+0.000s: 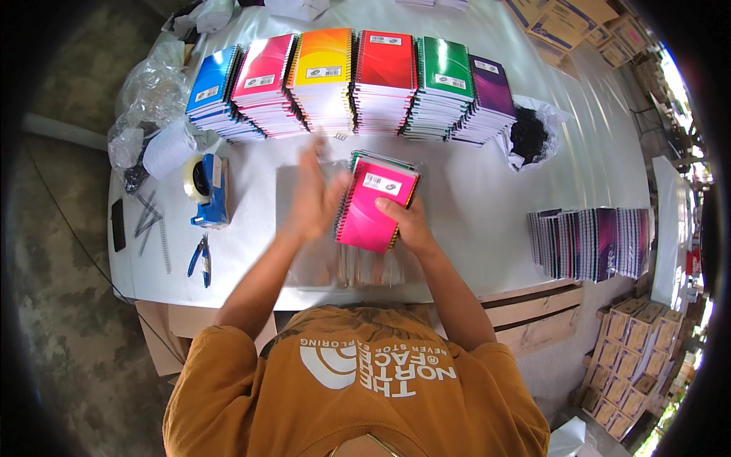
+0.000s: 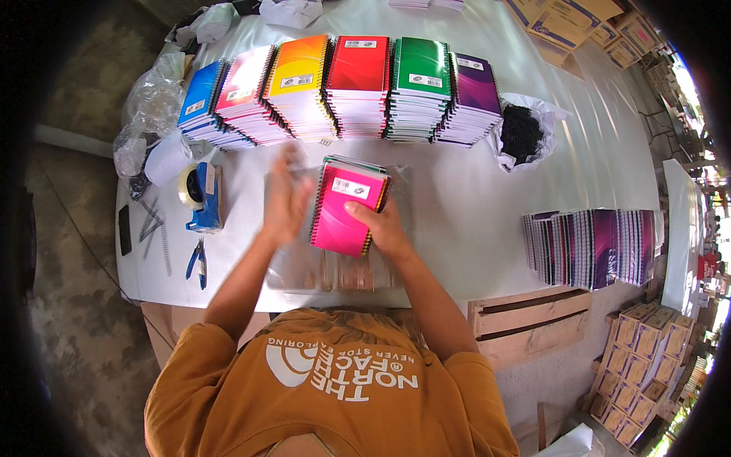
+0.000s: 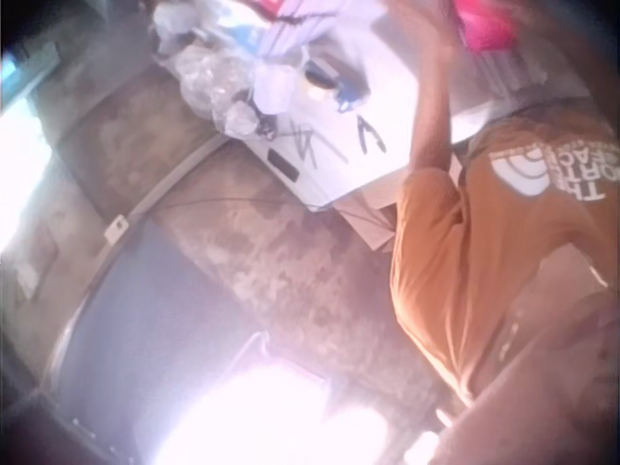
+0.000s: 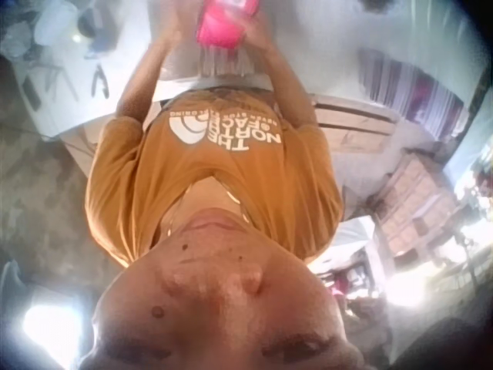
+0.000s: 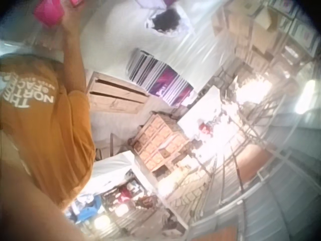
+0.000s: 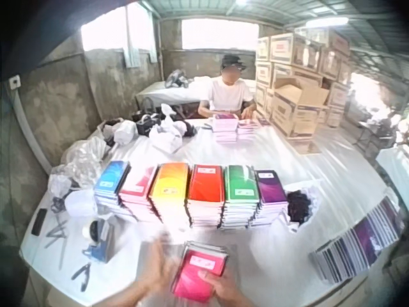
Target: The person gathers several small spiral notebooks from stacks, places them inside a plastic sleeve, and seals the package using tape and a tape dispenser.
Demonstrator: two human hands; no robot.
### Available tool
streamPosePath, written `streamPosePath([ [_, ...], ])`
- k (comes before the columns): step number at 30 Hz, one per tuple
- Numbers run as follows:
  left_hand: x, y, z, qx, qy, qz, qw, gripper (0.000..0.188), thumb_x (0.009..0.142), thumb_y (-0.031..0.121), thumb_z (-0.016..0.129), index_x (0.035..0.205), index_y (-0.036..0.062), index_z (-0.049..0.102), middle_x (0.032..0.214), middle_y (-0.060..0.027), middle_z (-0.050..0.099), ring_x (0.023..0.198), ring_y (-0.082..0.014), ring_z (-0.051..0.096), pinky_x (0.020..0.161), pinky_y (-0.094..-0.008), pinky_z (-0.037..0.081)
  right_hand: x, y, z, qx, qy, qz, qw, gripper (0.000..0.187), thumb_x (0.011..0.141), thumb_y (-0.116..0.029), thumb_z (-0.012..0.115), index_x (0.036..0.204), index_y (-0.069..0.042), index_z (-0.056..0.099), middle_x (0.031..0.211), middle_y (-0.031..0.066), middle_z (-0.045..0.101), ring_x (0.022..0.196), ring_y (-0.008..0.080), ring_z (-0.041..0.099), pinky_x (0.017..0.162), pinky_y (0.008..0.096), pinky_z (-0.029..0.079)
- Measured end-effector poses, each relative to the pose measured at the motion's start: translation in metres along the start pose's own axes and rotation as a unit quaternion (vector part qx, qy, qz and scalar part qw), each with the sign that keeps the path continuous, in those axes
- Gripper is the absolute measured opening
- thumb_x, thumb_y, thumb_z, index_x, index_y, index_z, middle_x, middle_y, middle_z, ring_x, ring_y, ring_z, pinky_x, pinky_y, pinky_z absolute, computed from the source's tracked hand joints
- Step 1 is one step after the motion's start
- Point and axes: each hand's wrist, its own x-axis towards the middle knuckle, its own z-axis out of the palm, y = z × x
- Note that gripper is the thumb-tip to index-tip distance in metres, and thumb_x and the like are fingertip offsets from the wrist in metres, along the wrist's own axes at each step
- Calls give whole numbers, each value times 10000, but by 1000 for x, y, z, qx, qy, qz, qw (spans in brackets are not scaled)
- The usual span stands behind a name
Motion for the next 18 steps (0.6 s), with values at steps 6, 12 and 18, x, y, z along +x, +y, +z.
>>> streamPosePath([
  [6, 114, 2, -83, 472, 140, 189, 850, 596, 821, 178, 618, 1354, 55, 381, 1395, -155, 403, 1300, -301, 374, 1049, -413, 327, 6, -18, 9, -7, 12, 77, 997, 345, 845, -144, 637, 1154, -23, 545, 1032, 86, 623, 904, 160, 612, 797, 320, 505],
  [12, 73, 19, -92, 311, 174, 100, 929, 264, 857, 108, 579, 1117, 70, 612, 1036, -136, 655, 949, -300, 618, 849, -386, 466, 8, -7, -5, 124, 36, 93, 987, 437, 849, -268, 663, 1183, -23, 526, 1050, 94, 621, 907, 174, 619, 795, 327, 509],
  [18, -7, 30, -39, 245, -60, 311, 916, 305, 696, 124, 689, 1000, 131, 660, 1083, -44, 646, 997, -227, 597, 869, -411, 450, 16, 8, 10, 208, 26, 71, 975, 438, 873, -291, 616, 1199, -21, 501, 1055, 93, 612, 914, 170, 619, 794, 321, 511],
])
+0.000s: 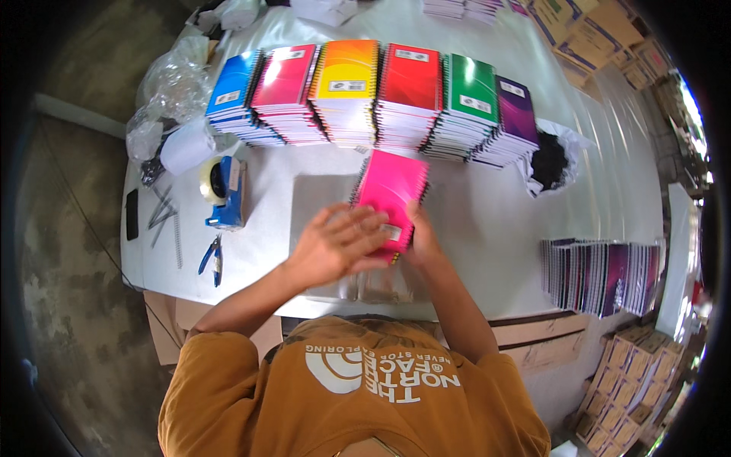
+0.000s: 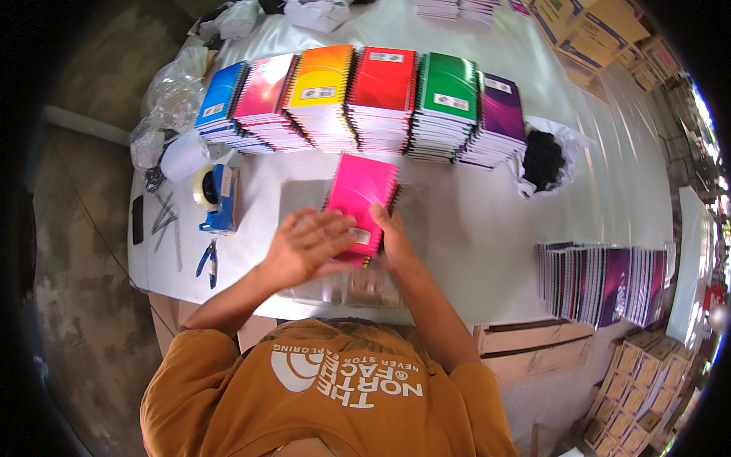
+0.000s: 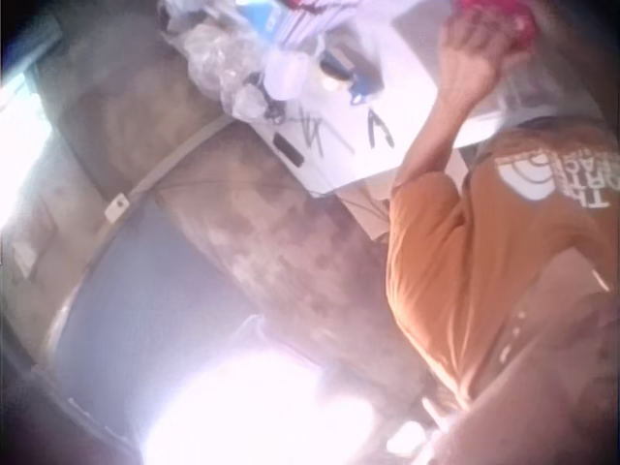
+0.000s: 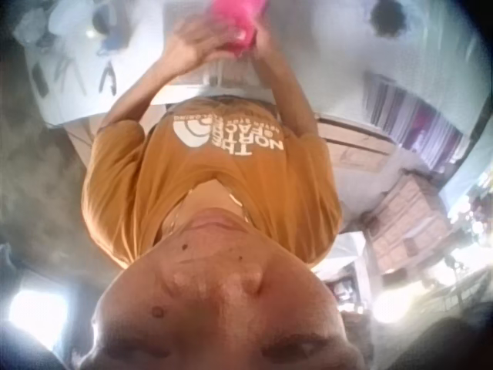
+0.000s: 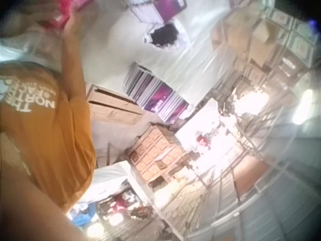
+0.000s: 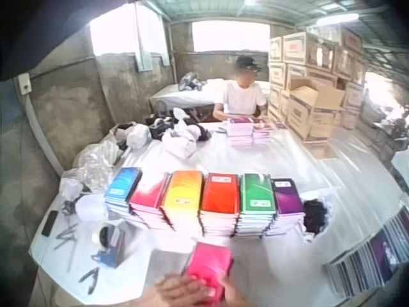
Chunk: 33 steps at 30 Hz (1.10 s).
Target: The person gathers several small spiral notebooks from stacks, places them inside a plastic sleeve, and seals the package using tape and a tape dispenser.
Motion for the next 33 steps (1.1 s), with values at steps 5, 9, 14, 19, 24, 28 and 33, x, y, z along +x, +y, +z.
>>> streamPosePath([
  [5, 22, -137, -55, 242, 86, -186, 948, 516, 761, 109, 630, 1259, 38, 516, 1296, -175, 509, 1222, -346, 455, 1011, -432, 363, -2, -6, -4, -79, -19, 70, 994, 389, 862, -222, 574, 1184, -16, 502, 1070, 121, 615, 932, 197, 630, 795, 337, 528],
  [9, -15, -180, -77, 239, 13, -239, 941, 418, 830, 114, 594, 1234, 41, 516, 1085, -127, 647, 1053, -284, 598, 934, -408, 439, -5, -5, -3, -90, -22, 72, 993, 411, 874, -261, 572, 1186, -4, 502, 1068, 119, 617, 934, 190, 632, 797, 333, 530],
  [14, -29, -84, -48, -365, 346, -344, 793, 171, 849, 94, 605, 1003, 22, 624, 980, -93, 669, 907, -202, 624, 794, -320, 481, -20, -7, -9, -66, -5, 115, 991, 498, 880, -347, 584, 1217, 5, 484, 1082, 132, 613, 967, 214, 623, 842, 366, 516],
  [19, -31, -32, -11, -207, -41, -113, 971, 372, 809, 83, 564, 1179, 46, 558, 1332, -87, 503, 1261, -240, 418, 1077, -411, 245, -37, -4, 7, -65, -97, 224, 968, 630, 841, -332, 648, 1324, -14, 398, 1204, 131, 544, 1084, 218, 548, 922, 357, 454],
  [24, -56, 19, 6, -589, 0, -438, 679, 829, 678, -12, 683, 1401, 38, 280, 1371, -135, 404, 1277, -241, 375, 1081, -369, 257, -47, -3, 14, -298, -130, 7, 946, 808, 704, -260, 785, 1342, -25, 349, 1255, 124, 495, 1141, 233, 499, 969, 350, 397],
  [28, -80, 33, 44, -606, -7, -411, 681, 857, 633, -3, 695, 1373, 35, 264, 1269, -120, 428, 1207, -225, 419, 1036, -345, 321, -43, 15, -6, -420, -141, -177, 879, 1044, 533, -306, 894, 1356, -44, 307, 1278, 113, 445, 1183, 232, 442, 1006, 360, 352],
  [33, -92, 38, 82, -576, 76, -361, 729, 882, 606, 8, 671, 1358, 42, 211, 1204, -119, 428, 1156, -233, 443, 998, -346, 362, -45, 48, -16, -347, -87, -161, 920, 1158, 373, -455, 919, 1299, -44, 357, 1240, 120, 468, 1170, 238, 460, 1001, 363, 368],
])
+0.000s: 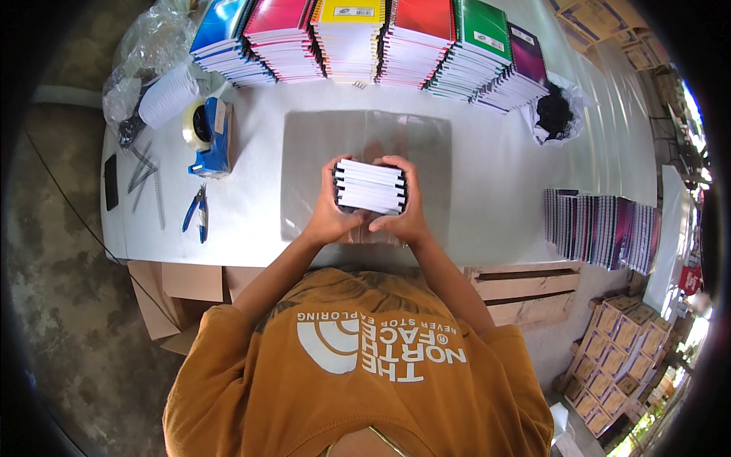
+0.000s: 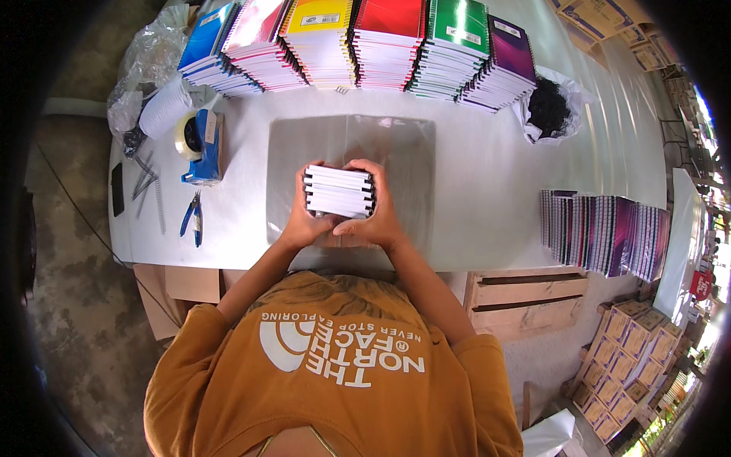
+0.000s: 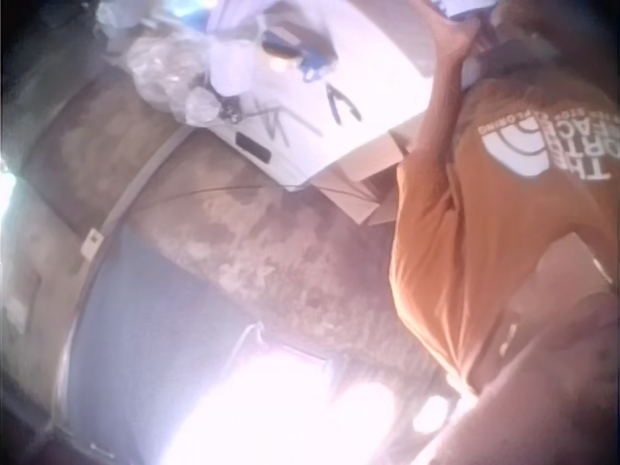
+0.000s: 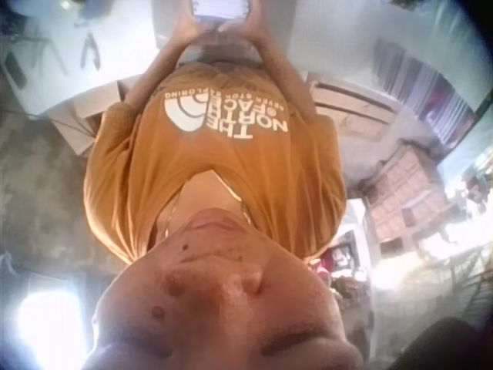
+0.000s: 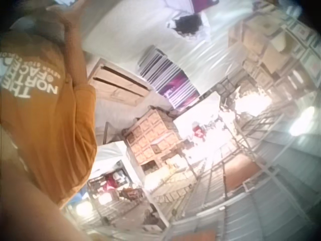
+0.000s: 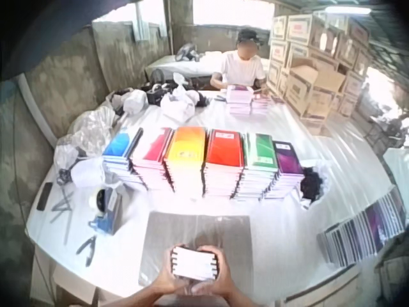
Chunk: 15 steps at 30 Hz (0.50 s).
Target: The person gathers several small spiral notebooks from stacks, places them inside a plastic sleeve, and seals the package using tape and a tape dispenser.
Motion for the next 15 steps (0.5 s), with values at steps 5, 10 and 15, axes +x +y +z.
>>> streamPosePath([
  [5, 8, -37, -26, 320, -102, 17, 942, 777, 634, 140, 793, 1271, 7, 367, 1192, -154, 464, 1156, -257, 457, 985, -391, 379, -4, 35, -10, -15, 9, -24, 1000, 913, 463, -249, 928, 1213, -66, 439, 1132, 57, 500, 1047, 178, 515, 897, 308, 436],
  [10, -2, -8, -26, 298, -66, -34, 952, 735, 667, 305, 815, 1219, -18, 451, 1142, -179, 540, 1108, -270, 526, 942, -385, 426, -6, 22, -17, -239, 40, 6, 970, 709, 555, -340, 881, 1088, -21, 539, 1010, 129, 607, 927, 250, 607, 802, 343, 486],
  [15, 6, 11, -27, 148, 22, -192, 970, 757, 661, 463, 804, 1051, -129, 539, 896, -177, 647, 882, -269, 635, 779, -331, 509, 28, -27, -3, -314, -1, 224, 923, 676, 650, -586, 730, 860, 49, 638, 752, 190, 663, 697, 326, 662, 650, 388, 521],
])
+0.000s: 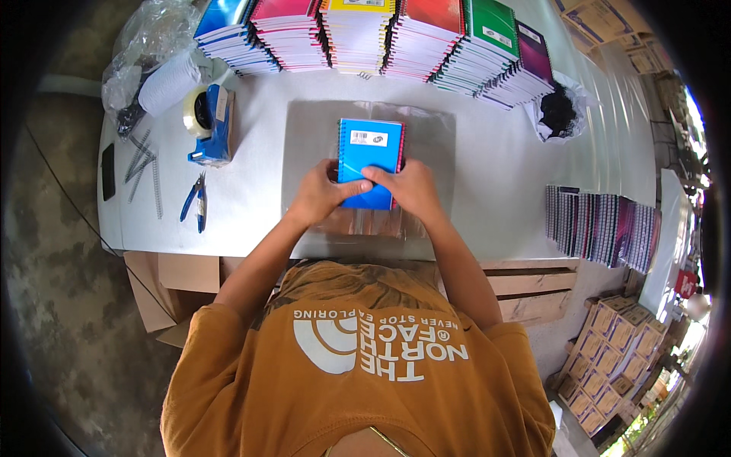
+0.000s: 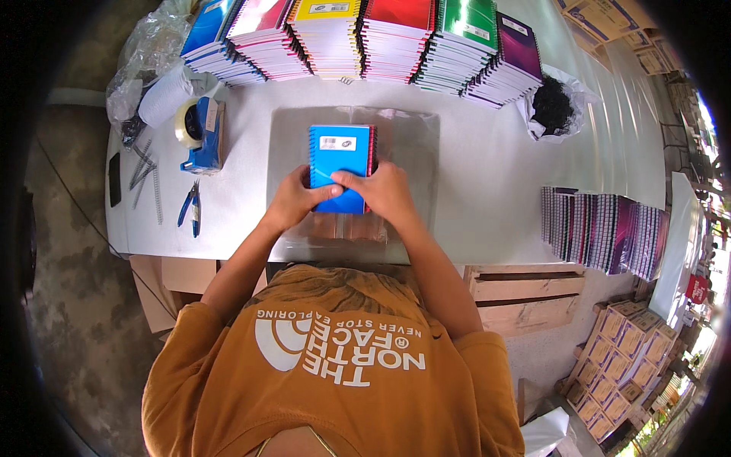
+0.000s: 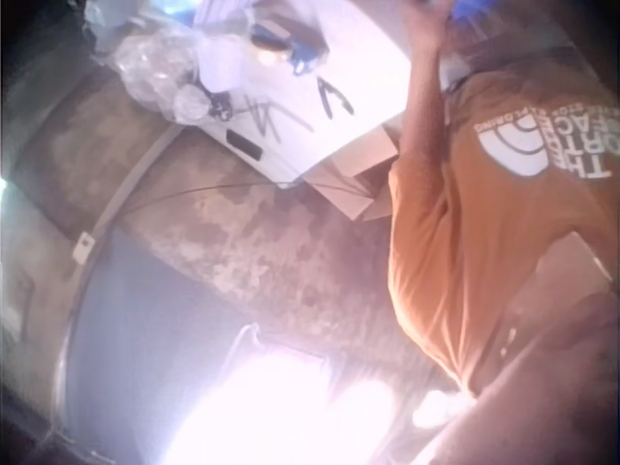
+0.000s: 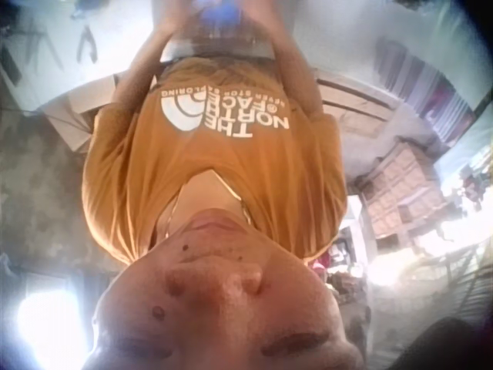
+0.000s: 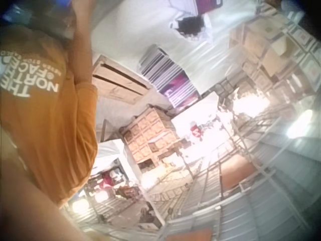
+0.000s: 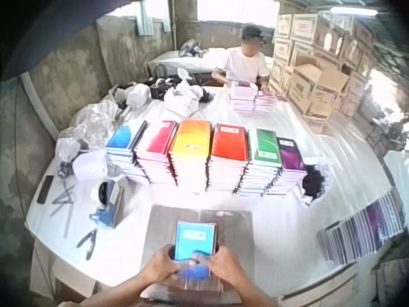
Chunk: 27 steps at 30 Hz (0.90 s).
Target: The person gathers several small spiral notebooks from stacks, places them inside a plastic sleeve, and seals the package using tape and a tape dispenser.
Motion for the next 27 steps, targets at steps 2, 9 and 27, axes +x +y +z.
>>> streamPosePath([
  [2, 16, 6, -6, 27, -48, -122, 991, 778, 664, 511, 783, 1025, -139, 552, 870, -176, 654, 823, -257, 640, 735, -328, 512, 16, 12, 4, -51, -9, 93, 994, 729, 687, -641, 658, 817, 76, 634, 758, 209, 658, 702, 326, 661, 647, 400, 519],
  [9, 26, 22, -12, 246, -75, -122, 959, 759, 653, 726, 636, 828, -12, 674, 760, -151, 664, 741, -268, 653, 686, -372, 504, 20, -14, -3, -187, -48, 110, 975, 774, 792, -684, 495, 717, 72, 647, 744, 240, 648, 725, 364, 653, 648, 420, 521],
  [27, 19, -35, 17, 149, 216, 101, 960, 600, 960, 305, 403, 1419, -30, 208, 1467, -261, 225, 1376, -369, 197, 1110, -428, 172, -8, 48, 29, 82, 155, -78, 981, 489, 969, -241, 404, 1373, 31, 355, 1465, 245, 251, 1378, 361, 209, 1115, 446, 151],
])
